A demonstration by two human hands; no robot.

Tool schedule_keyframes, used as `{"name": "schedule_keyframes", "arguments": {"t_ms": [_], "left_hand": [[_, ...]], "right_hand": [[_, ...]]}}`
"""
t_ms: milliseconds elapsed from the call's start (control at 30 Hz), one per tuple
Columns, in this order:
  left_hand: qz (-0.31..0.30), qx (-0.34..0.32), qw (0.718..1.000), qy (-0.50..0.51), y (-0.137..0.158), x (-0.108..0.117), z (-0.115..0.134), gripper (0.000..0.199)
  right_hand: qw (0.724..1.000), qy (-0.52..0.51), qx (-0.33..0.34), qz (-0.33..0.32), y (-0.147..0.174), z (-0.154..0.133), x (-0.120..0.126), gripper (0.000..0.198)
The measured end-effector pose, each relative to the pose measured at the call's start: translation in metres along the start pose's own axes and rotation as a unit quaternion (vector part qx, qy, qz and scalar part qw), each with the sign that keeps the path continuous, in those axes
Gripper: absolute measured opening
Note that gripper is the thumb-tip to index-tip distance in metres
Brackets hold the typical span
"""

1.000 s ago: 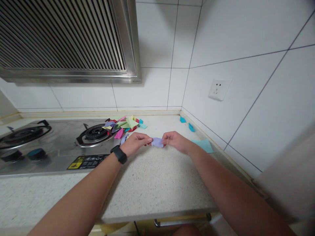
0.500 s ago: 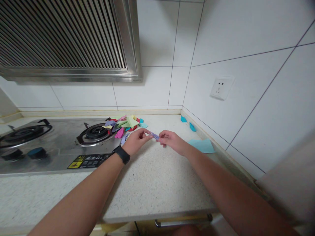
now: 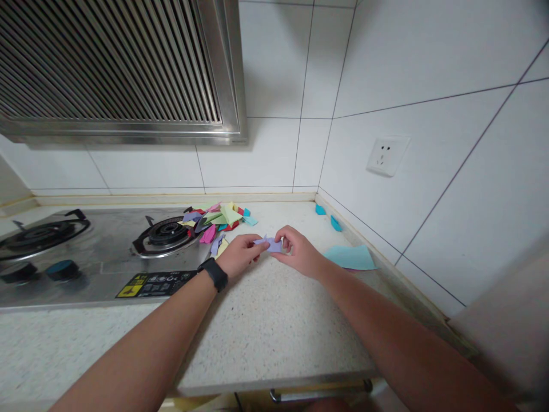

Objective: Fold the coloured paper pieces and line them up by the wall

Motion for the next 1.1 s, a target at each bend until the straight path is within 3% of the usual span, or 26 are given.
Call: {"name": "schedule_keyframes", "arguments": {"t_ms": [167,300,433,700,1100], "left_hand": [[-0.027,0.01,1.0,0.0,0.003,-0.003,0.0,0.043],[-0.021,0.02,1.0,0.003,0.003,-0.002,0.001,0.041],[-0.005,0.012,1.0,-0.016,0.002,0.002,0.001,0.042],[-0.014,-0.015,0.999,-0.027,0.004,0.006,0.006,0.042],[-0.067,-0.03,0.997,0.012,0.006,-0.001,0.009,0.042]], "right_hand": [[0.999,-0.006,0.008,-0.034,0.0,-0.006,-0.007,0.026],[0.993,-0.102,-0.052,-0.031,0.001,0.003,-0.01,0.044],[0.981,-0.161,-0.107,-0.015,0.001,0.017,-0.009,0.023],[0.961,-0.207,-0.181,-0.012,0.0,0.026,-0.005,0.029],[0.95,-0.228,-0.201,-0.064,0.002,0.021,-0.004,0.034]]}}
Point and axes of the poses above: each hand's wrist, its own y-axis away from the middle knuckle, its own x-axis out of the back of the hand, z = x × y, the point moved 7 cm from there along -y, towards the middle knuckle, and after that the axes turned 13 degrees about -y, right-handed, at the moved point
